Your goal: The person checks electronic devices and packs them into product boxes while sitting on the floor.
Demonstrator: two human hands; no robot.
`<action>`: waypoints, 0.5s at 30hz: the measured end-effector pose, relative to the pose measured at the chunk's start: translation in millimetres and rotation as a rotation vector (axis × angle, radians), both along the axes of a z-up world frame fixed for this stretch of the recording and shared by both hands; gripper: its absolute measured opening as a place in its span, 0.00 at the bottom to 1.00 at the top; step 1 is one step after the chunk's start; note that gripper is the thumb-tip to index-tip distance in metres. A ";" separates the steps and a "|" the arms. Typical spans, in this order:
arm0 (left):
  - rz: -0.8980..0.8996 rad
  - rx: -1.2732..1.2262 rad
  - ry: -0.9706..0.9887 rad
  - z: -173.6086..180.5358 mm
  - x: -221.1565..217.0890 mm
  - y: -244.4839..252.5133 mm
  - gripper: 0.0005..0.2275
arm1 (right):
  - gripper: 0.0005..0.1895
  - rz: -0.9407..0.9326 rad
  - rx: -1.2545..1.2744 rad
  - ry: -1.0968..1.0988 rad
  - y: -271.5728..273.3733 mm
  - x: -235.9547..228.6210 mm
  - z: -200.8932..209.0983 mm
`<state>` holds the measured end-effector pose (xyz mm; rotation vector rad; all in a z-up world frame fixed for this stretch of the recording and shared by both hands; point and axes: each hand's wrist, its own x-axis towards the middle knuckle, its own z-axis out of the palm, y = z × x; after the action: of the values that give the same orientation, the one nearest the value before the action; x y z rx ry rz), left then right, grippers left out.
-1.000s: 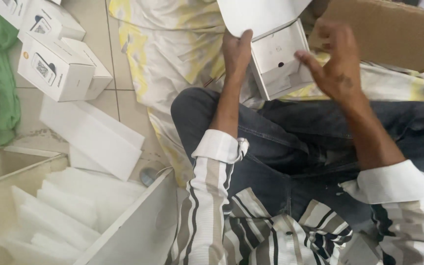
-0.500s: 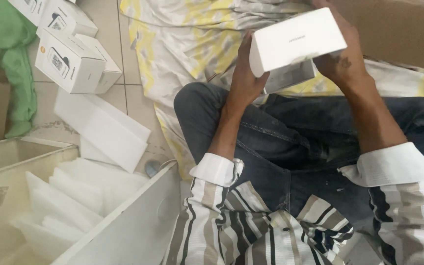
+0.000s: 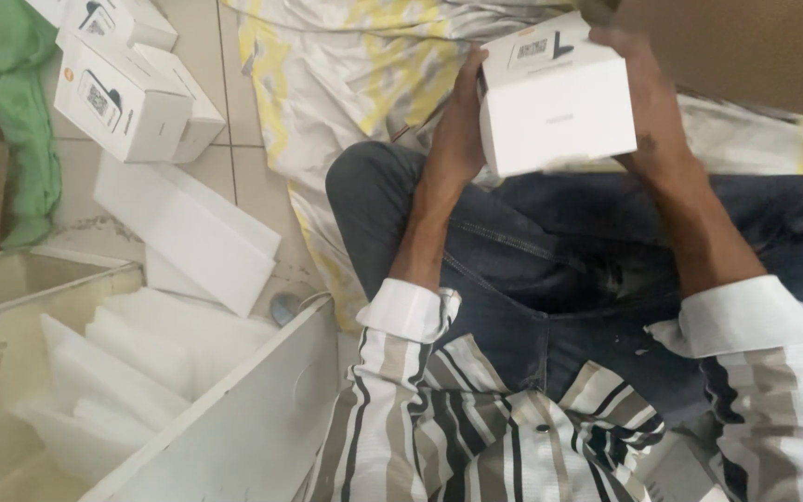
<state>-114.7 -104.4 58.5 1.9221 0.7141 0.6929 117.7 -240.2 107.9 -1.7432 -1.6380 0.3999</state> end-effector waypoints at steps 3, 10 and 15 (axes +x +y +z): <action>-0.143 0.119 0.163 8.2 -15.3 20.6 0.45 | 0.32 0.016 -0.200 0.040 -4.0 6.3 12.5; -0.341 -0.058 0.745 21.4 -9.1 27.8 0.39 | 0.61 0.056 -1.109 -0.283 -31.4 22.9 24.9; -0.323 -0.325 0.669 14.3 8.8 10.2 0.42 | 0.68 0.099 -0.905 0.256 -25.4 12.6 30.4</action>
<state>-105.9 -94.2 72.7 1.8925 0.8248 -0.2775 130.3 -265.6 138.3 -2.0907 -1.4412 1.5259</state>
